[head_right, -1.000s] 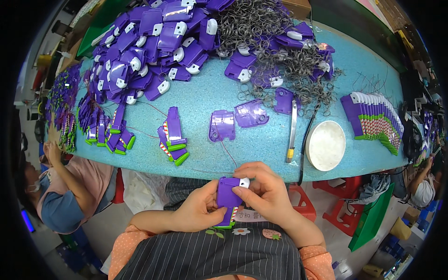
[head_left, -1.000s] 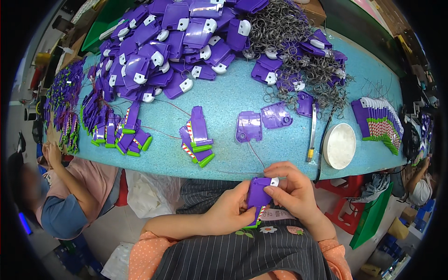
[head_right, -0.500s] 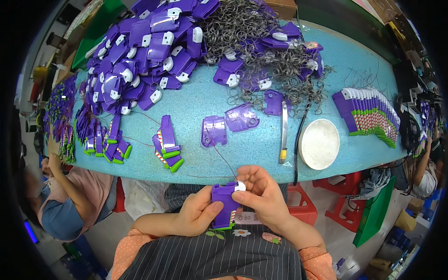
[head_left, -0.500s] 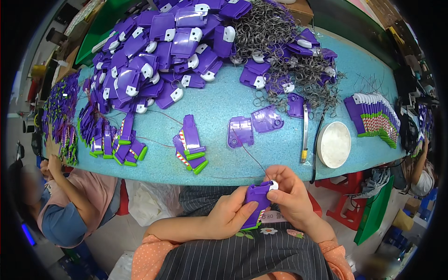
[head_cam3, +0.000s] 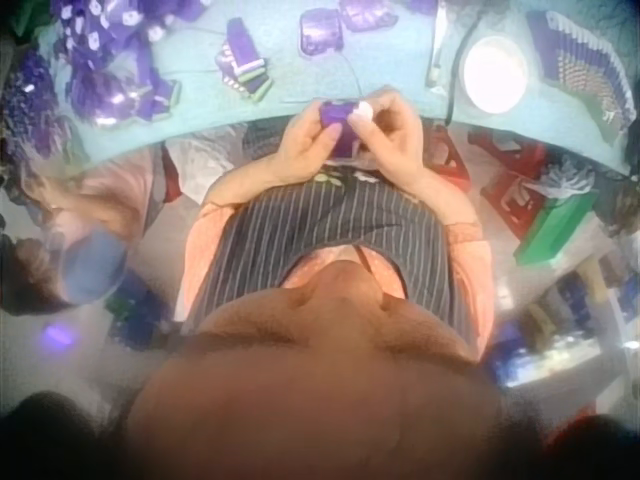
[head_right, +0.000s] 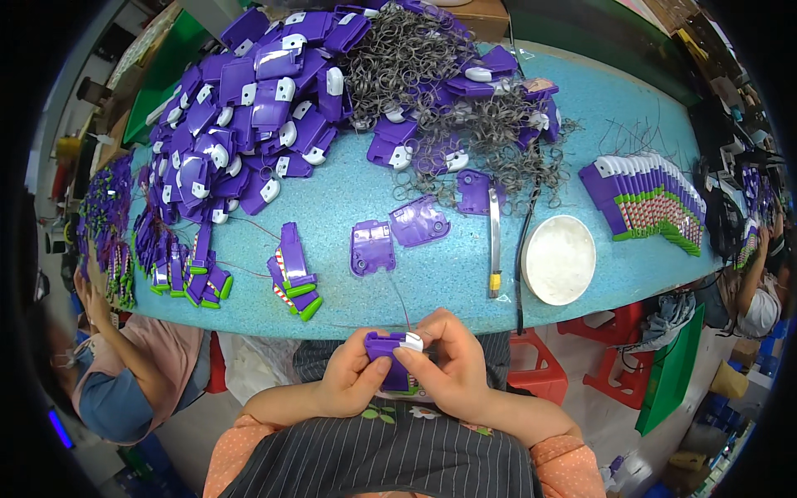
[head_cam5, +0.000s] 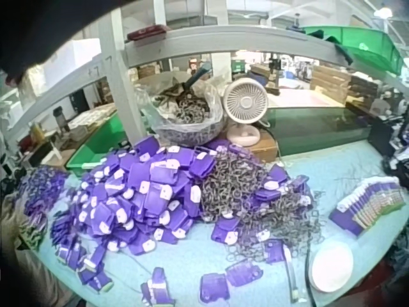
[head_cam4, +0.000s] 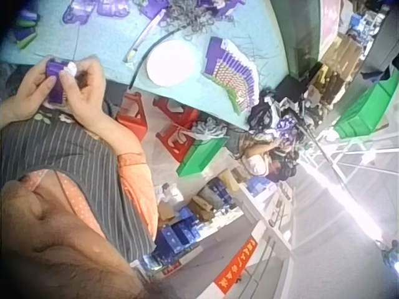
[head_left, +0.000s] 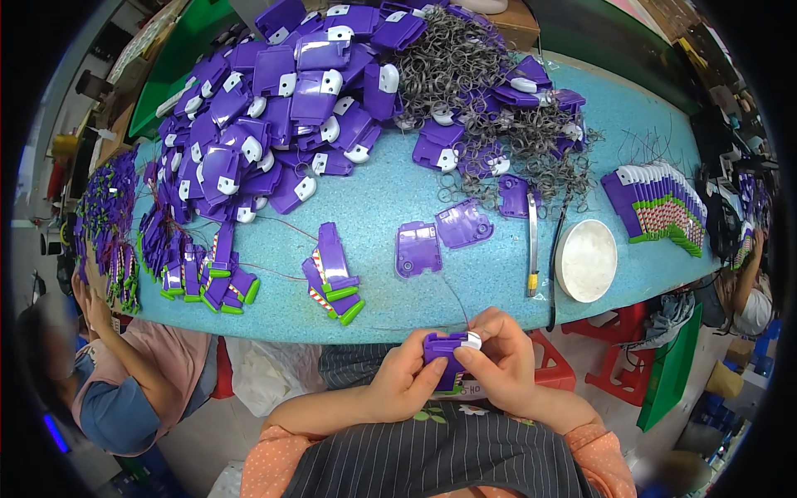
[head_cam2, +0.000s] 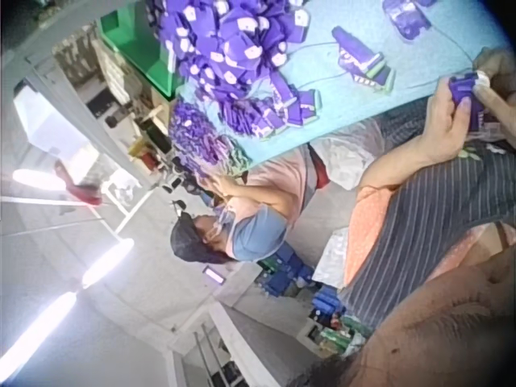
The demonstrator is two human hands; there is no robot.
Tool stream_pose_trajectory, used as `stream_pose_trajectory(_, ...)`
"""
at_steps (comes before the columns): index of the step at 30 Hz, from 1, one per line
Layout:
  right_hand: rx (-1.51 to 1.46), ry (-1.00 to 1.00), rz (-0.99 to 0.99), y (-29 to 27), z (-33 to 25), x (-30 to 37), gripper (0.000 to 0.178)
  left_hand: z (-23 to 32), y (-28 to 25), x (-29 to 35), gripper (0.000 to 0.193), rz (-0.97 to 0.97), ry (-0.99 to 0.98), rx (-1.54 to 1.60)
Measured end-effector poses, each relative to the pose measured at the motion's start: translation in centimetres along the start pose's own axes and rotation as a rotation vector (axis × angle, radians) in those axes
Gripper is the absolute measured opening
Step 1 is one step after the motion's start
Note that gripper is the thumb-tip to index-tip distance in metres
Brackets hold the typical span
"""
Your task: The person assembles purple plastic toy components by hand. They pick up a purple plastic housing, insert a white plastic piece, and attach a small metal spring, repeating this process for multiple units on a workbench.
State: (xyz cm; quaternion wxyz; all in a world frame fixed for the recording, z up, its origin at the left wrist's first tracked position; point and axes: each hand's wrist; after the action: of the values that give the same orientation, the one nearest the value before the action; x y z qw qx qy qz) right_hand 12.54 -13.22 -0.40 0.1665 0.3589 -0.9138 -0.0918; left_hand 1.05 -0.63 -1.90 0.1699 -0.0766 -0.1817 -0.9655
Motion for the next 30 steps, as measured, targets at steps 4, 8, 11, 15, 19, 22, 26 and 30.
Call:
stream_pose_trajectory(4, 0.251, -0.143, -0.123, -1.6, -1.4, -0.6, 0.018, 2.2, -1.3, -1.9, 0.026, -0.205, -0.069, -0.159)
stream_pose_trajectory(8, 0.381, -0.194, -0.171, -2.6, -2.3, -1.4, 0.026, 4.5, -0.9, -3.5, 0.021, -0.211, 0.084, -0.384)
stream_pose_trajectory(11, 0.364, -0.104, -0.036, -2.3, -3.2, -0.5, 0.030, 5.1, -0.7, -3.1, 0.021, -0.167, 0.074, -0.422)
stream_pose_trajectory(15, 0.592, -0.008, -0.123, -1.5, -3.9, -0.2, 0.023, 4.9, -1.5, -3.5, 0.021, 0.142, 0.141, 0.101)
stream_pose_trajectory(19, 0.583, 0.047, -0.179, -1.4, -3.0, 0.3, 0.017, 2.2, -0.7, -2.1, 0.021, 0.137, 0.072, -0.072)
stream_pose_trajectory(22, 0.505, 0.171, -0.178, -1.2, -2.1, 0.3, 0.017, 1.9, -0.6, -2.2, 0.022, 0.145, 0.005, 0.007)
stream_pose_trajectory(26, 0.417, -0.163, -0.189, -1.6, -0.5, -0.5, 0.016, 3.8, -1.0, -2.7, 0.021, 0.185, 0.062, 0.053)
stream_pose_trajectory(30, 0.478, -0.044, -0.251, -1.6, -1.0, -0.8, 0.015, 0.7, 0.1, -1.4, 0.017, 0.213, 0.117, -0.160)
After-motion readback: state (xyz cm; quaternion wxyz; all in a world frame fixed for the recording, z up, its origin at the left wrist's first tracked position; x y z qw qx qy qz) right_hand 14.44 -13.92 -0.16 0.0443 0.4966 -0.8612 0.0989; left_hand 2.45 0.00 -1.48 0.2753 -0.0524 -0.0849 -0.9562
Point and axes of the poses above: each hand's wrist, its own x-axis away from the middle knuckle, its own y-axis out of the palm, z = x × y, and after that the axes turned 6 degrees about z, right-handed
